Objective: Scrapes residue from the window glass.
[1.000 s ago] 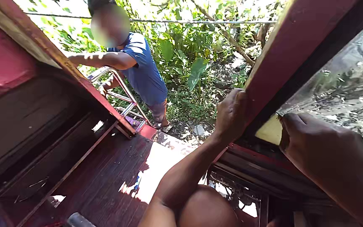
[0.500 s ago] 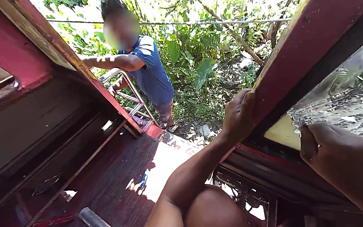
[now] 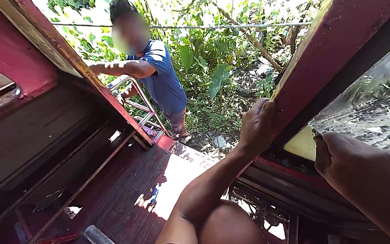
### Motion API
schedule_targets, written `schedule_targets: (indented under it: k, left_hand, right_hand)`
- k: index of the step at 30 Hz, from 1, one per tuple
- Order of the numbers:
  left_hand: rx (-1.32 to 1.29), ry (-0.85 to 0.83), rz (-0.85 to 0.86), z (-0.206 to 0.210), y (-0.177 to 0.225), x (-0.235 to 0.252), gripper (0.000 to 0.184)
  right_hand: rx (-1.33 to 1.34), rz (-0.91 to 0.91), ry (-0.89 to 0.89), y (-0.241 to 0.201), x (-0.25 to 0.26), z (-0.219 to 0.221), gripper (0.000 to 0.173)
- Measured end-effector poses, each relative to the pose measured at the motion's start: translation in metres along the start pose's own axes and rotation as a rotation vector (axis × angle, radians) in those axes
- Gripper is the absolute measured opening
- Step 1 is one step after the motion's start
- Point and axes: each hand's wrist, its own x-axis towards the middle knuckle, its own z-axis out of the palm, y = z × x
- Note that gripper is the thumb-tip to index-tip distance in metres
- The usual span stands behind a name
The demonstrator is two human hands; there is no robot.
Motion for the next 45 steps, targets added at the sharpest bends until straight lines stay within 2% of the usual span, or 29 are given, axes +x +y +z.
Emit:
schedule_targets:
  k: [15, 24, 34, 39, 45]
  left_hand:
    - [-0.012, 0.017, 0.013, 0.002, 0.001, 0.0, 0.068]
    - [0.0, -0.019, 0.017, 0.0, 0.001, -0.001, 0.073]
    - [0.002, -0.034, 0.016, -0.003, 0.0, -0.001, 0.069]
    - [-0.002, -0.022, 0.018, -0.003, -0.002, -0.001, 0.072]
    - [-0.012, -0.032, 0.014, -0.003, -0.002, 0.0, 0.074]
  right_hand:
    - [-0.015, 0.011, -0.005, -0.002, 0.001, 0.002, 0.026]
    - [-0.007, 0.001, 0.004, -0.001, 0.002, 0.003, 0.028]
    - [0.053, -0.016, 0.008, 0.013, -0.003, 0.008, 0.04]
    - [0.038, 0.007, 0.013, 0.011, -0.003, 0.006, 0.037]
    - [0.04, 0.04, 0.0, 0.02, -0.01, 0.005, 0.041]
